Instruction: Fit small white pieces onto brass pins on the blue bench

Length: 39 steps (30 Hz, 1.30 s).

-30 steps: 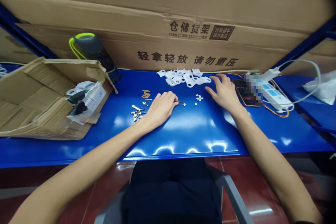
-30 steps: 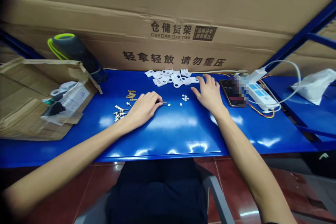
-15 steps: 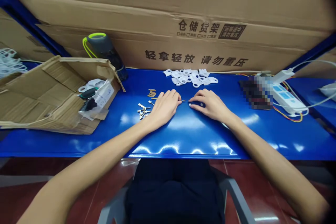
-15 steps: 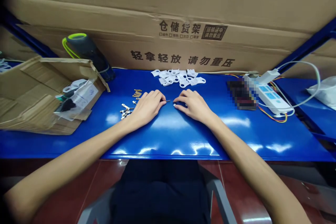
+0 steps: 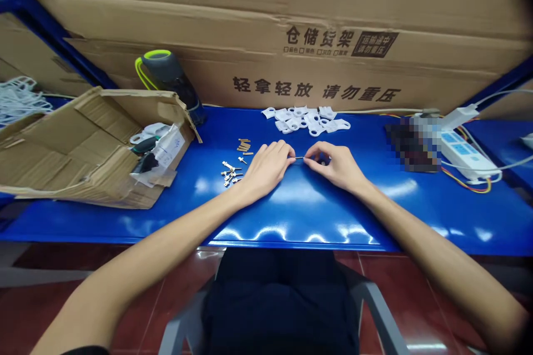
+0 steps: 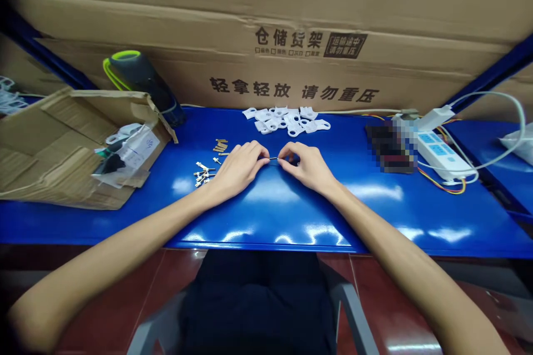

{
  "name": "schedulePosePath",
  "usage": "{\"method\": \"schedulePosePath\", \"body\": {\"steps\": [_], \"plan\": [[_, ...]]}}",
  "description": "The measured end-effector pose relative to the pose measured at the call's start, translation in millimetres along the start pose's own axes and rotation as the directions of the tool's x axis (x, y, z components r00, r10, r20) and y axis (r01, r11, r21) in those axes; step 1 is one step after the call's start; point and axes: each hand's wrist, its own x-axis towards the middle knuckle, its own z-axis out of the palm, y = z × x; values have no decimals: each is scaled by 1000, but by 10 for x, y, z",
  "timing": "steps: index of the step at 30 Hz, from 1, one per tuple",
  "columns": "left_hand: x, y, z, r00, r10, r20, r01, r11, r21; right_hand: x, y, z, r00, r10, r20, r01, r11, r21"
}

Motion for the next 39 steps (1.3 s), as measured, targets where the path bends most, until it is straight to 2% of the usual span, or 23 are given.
{"method": "schedulePosePath", "body": {"steps": [6,16,23,26,30,36,39], "plan": [[-14,-1,22,1000,13,-23,-13,1000,-25,-4,0,16,997,72,-40,-67,990,121],[-18,18,-7,1000,21,-19,-22,999,-36,4,20,27,996,86,-26,-80,983,166],[-11,29,-25,999,24,-36,-27,998,-65,6,-8,38,989,129,-76,-110,971,214],[-5,28,-49,999,32,-28,-33,997,-64,-6,-11,39,991,98,-92,-81,980,179],[-3,24,-74,998,68,-6,-68,997,25,-27,9,34,996,-10,-84,15,998,62],[1,54,-65,990,131,56,-139,970,199,-39,67,54,989,-148,-2,146,981,-129],[-5,52,-40,988,129,85,-145,966,213,-31,95,74,983,-181,37,185,960,-209]]}}
